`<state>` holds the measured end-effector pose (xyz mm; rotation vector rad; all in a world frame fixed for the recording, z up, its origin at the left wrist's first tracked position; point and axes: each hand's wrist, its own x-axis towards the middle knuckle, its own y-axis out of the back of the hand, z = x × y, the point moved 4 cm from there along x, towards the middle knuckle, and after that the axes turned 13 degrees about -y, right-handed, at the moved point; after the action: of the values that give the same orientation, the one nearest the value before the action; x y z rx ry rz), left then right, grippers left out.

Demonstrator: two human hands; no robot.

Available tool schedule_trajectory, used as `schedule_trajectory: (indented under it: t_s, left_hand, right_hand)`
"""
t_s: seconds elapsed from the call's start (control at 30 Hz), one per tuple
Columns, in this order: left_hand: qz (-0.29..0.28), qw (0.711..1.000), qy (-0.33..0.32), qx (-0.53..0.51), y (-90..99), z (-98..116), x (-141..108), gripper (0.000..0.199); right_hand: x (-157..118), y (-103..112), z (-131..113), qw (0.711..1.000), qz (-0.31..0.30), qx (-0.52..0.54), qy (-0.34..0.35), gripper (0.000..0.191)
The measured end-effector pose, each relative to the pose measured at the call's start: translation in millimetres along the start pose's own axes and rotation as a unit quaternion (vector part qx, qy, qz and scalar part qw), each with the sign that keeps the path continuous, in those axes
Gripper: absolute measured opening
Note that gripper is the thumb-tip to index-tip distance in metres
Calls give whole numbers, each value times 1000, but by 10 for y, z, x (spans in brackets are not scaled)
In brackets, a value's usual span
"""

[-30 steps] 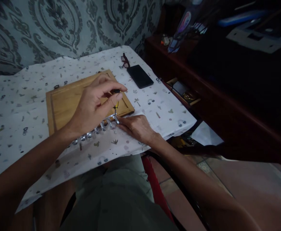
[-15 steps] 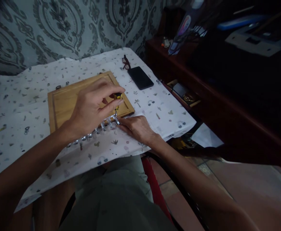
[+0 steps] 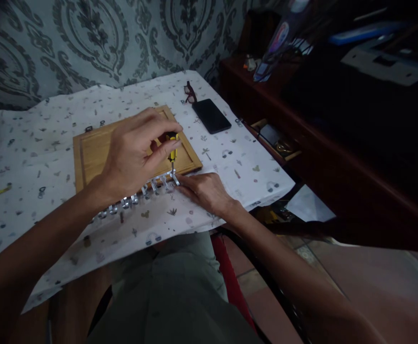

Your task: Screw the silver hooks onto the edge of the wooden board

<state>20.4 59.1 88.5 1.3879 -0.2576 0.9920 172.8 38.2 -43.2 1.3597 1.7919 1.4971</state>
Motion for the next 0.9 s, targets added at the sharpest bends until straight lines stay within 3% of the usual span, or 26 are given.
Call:
schedule_trajectory:
  t_s: [0.9]
  left_hand:
    - [-56,998,7,29,-73,4,-33,11]
  right_hand:
    - [-2,-5,-5,1000,10,-10,8,52]
